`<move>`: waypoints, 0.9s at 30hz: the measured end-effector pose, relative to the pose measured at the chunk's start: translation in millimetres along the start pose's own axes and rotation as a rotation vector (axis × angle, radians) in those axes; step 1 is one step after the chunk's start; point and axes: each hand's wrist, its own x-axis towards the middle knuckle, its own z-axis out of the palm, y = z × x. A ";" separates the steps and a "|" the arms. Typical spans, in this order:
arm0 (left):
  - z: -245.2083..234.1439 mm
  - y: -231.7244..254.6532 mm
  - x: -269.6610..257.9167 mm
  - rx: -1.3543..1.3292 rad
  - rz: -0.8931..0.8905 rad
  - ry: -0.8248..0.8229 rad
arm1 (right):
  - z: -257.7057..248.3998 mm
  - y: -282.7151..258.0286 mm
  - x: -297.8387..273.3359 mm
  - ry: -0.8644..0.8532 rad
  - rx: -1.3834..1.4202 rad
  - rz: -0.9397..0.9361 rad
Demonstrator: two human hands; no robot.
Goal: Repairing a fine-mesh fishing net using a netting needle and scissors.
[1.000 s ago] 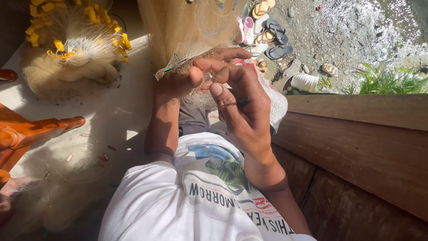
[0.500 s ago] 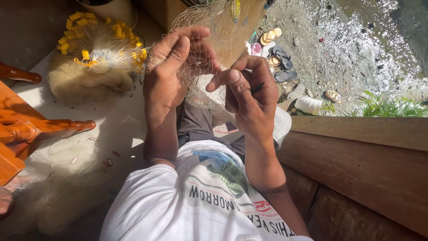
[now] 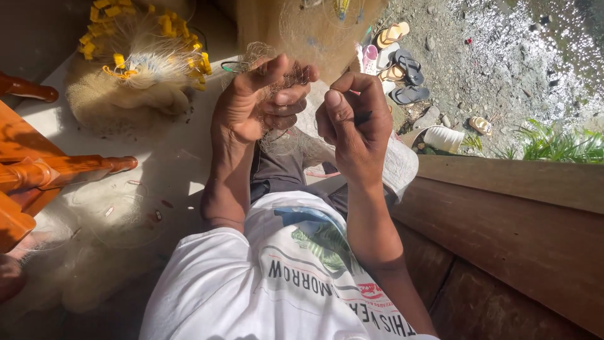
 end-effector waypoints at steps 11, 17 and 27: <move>-1.0 -17.0 19.9 0.085 -0.027 -0.061 | -17.9 -1.1 0.8 0.022 -0.209 -0.060; 24.3 -13.7 -1.8 0.256 0.216 0.160 | -7.7 4.9 -0.9 -0.008 -0.096 -0.040; 28.6 -9.9 -24.1 0.391 0.407 0.265 | 1.5 19.7 2.3 -0.060 0.033 -0.002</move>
